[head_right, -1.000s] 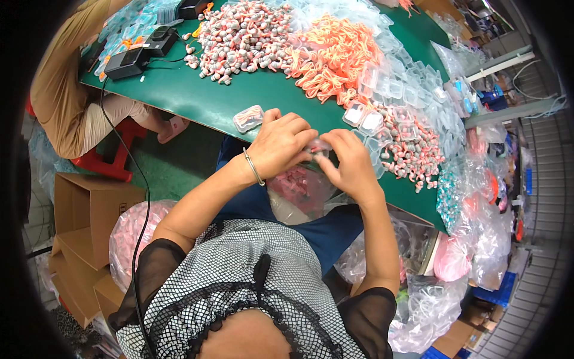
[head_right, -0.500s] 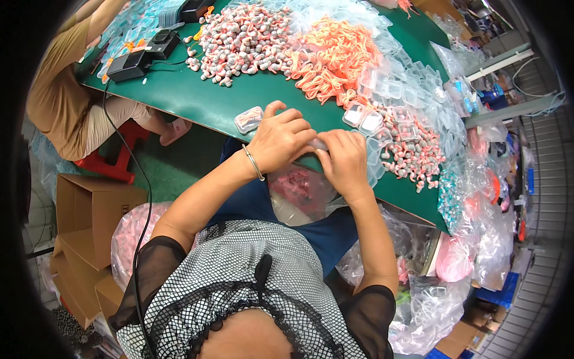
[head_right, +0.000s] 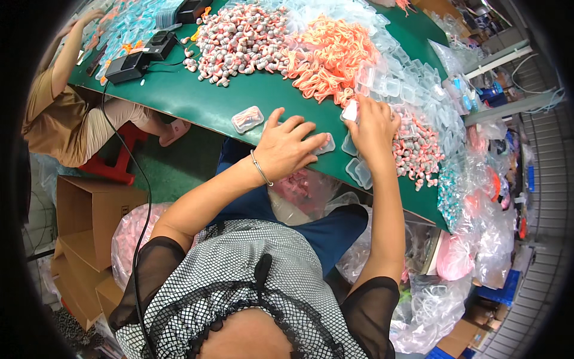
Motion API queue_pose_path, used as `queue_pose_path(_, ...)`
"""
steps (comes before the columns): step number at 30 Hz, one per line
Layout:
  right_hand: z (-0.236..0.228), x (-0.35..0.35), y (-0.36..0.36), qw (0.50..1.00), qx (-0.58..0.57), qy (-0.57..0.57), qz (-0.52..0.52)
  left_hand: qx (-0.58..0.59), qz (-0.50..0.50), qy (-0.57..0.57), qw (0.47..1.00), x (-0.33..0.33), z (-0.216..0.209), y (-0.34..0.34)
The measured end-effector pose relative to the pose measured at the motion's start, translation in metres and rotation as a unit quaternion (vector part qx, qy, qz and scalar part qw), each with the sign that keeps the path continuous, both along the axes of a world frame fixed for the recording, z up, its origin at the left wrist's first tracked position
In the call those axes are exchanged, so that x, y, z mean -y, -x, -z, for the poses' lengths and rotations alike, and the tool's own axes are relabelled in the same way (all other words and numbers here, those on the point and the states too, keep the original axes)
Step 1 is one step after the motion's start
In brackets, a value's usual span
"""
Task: Placing small pink objects into small plastic containers on a workbench.
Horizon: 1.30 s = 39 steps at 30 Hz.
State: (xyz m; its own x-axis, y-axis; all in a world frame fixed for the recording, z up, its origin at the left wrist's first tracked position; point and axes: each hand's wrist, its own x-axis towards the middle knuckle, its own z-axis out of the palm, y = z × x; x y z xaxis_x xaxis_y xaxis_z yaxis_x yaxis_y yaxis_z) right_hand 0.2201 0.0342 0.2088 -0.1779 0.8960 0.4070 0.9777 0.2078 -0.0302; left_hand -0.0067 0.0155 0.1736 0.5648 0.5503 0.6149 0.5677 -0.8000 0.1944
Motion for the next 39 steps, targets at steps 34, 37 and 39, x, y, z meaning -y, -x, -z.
queue_pose_path(34, -0.008, 0.046, 0.018, 0.963, -0.153, 0.066, -0.21, -0.079, -0.203, 0.135, 0.966, -0.123, -0.023, 0.031)
queue_pose_path(37, -0.01, 0.054, 0.012, 0.968, -0.153, 0.036, -0.196, -0.081, -0.204, 0.137, 0.966, -0.136, -0.014, 0.022)
queue_pose_path(39, -0.012, 0.058, 0.005, 0.968, -0.169, 0.029, -0.182, -0.087, -0.239, 0.124, 0.959, -0.138, -0.011, 0.009)
